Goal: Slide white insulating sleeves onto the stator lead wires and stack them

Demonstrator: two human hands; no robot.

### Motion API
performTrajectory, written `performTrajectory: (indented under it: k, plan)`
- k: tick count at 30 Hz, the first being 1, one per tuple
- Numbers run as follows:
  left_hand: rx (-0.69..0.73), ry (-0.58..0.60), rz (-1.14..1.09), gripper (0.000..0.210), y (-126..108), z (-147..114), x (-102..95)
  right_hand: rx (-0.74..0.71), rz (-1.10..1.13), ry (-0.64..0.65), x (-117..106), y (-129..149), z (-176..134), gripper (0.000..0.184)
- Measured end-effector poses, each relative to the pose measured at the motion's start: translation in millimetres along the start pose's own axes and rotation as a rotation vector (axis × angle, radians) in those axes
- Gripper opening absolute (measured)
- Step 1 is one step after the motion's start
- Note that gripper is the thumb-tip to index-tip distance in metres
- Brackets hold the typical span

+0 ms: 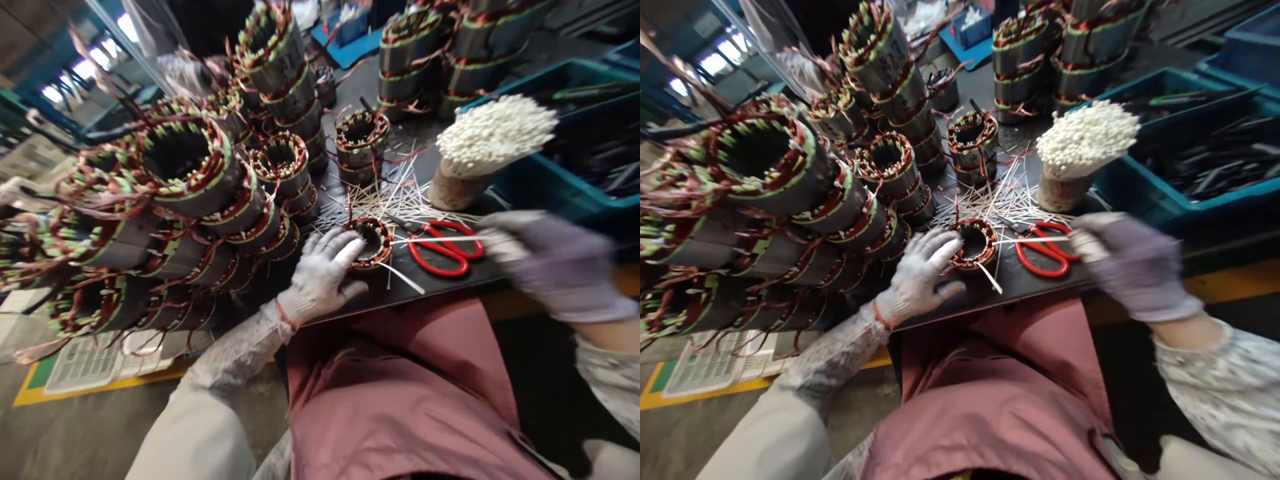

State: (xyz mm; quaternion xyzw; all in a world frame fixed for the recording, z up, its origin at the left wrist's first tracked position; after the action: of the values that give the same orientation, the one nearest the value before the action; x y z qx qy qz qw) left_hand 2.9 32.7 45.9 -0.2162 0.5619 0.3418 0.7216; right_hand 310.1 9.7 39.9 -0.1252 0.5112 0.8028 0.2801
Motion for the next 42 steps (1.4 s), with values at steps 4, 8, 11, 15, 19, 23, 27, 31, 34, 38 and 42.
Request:
performTrajectory:
  k: [4, 8, 11, 15, 19, 23, 27, 31, 34, 38, 42]
  plan:
    - [0.089, 0.03, 0.108, 0.041, -3, 10, 27.8, 0.092, -0.386, 0.376, 31, -20, 12, 0.016]
    - [0.112, -0.034, 0.185, 0.036, -7, 3, 37.1, 0.19, -0.571, 0.57, 40, -25, 23, 0.035]
    - [0.089, -0.024, 0.189, 0.038, -10, -9, 36.1, 0.213, -0.659, 0.583, 23, -25, -8, 0.037]
    - [0.069, -0.004, 0.156, 0.039, -10, -15, 38.3, -0.153, -0.529, 0.423, 21, -12, -66, 0.047]
    - [0.056, 0.006, 0.166, 0.039, -11, -13, 39.7, -0.263, -0.559, 0.372, 41, 14, -73, 0.042]
    - [0.07, -0.014, 0.189, 0.039, -11, -13, 39.3, -0.267, -0.579, 0.416, 49, 30, -55, 0.036]
    - [0.083, -0.033, 0.176, 0.04, -9, -13, 40.3, -0.262, -0.55, 0.432, 42, 28, -56, 0.038]
    - [0.084, -0.029, 0.174, 0.038, -8, -13, 42.4, -0.309, -0.544, 0.404, 38, 25, -57, 0.043]
    - [0.096, -0.043, 0.193, 0.039, -7, -14, 44.1, -0.27, -0.604, 0.457, 43, 29, -49, 0.038]
    - [0.122, -0.103, 0.192, 0.039, -5, -15, 46.0, -0.151, -0.698, 0.576, 49, 33, -41, 0.037]
    - [0.163, -0.118, 0.183, 0.038, 0, -14, 44.2, -0.06, -0.704, 0.616, 39, 20, -47, 0.047]
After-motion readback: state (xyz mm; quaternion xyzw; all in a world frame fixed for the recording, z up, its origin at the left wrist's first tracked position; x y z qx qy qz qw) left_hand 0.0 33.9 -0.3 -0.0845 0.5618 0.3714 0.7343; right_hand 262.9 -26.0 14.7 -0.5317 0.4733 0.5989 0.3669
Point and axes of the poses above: each hand's wrist, its own z-axis towards the middle knuckle, its own x-axis out of the palm, y = z × x, the point moved 1 cm from there along z, towards the middle knuckle, and after that the axes turned 12 degrees about z, right-handed, at the moved point
